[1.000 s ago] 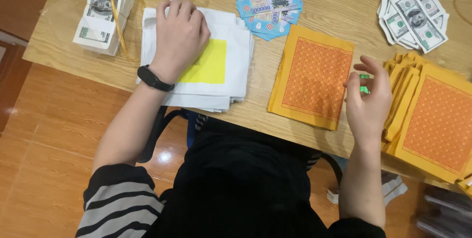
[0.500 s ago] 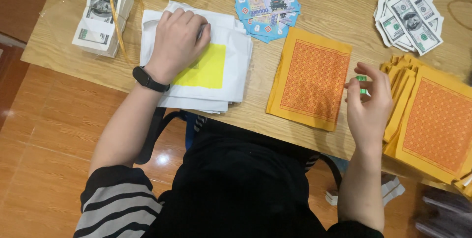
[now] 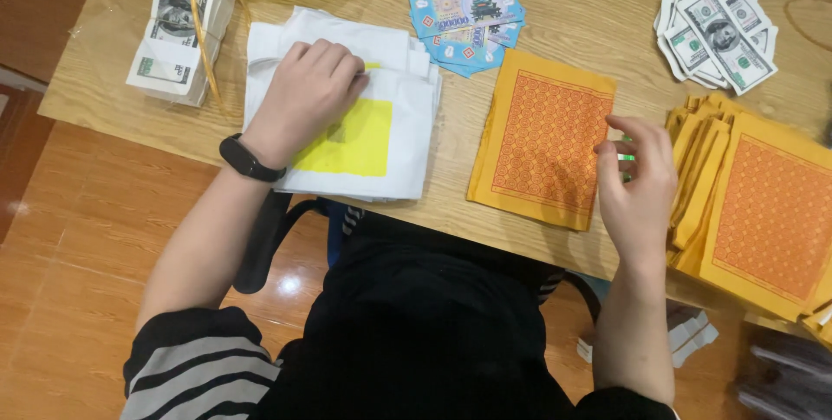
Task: Sorting, stamping, and bundling various types of ritual paper and imitation money on a desk
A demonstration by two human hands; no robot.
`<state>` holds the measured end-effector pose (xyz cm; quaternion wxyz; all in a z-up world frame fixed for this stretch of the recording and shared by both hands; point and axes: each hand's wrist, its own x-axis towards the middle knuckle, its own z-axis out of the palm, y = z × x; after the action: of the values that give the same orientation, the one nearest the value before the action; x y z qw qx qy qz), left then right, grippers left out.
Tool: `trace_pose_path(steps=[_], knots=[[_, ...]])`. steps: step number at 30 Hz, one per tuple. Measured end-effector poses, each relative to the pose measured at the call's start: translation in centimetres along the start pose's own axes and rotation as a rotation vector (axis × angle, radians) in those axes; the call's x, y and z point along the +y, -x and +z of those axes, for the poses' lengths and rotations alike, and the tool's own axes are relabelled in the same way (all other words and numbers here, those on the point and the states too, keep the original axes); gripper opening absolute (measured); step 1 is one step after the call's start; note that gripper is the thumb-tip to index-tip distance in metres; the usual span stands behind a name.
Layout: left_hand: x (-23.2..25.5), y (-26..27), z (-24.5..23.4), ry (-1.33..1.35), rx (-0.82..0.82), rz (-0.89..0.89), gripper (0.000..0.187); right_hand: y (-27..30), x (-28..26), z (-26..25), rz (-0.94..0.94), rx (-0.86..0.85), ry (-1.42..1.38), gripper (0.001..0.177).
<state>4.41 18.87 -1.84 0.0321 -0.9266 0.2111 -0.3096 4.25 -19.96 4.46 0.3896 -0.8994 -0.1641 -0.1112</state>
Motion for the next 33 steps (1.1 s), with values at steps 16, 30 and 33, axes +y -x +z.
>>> trace_pose_path(steps=[16,30,33], knots=[[0.4,0.4,-0.5,-0.094,0.092,0.168,0.011,0.1,3.1,0.7,-0.139,-0.001,-0.11,0.026],[6.9,-6.0,-6.5,0.413,0.253,0.101,0.007,2.2,3.6,3.3,-0.117,-0.463,-0.806,0.084],[10.0,-9.4,-6.1,0.721,0.3,-0.137,0.008,2.8,5.9,2.5,-0.08,-0.336,-0.98,0.092]])
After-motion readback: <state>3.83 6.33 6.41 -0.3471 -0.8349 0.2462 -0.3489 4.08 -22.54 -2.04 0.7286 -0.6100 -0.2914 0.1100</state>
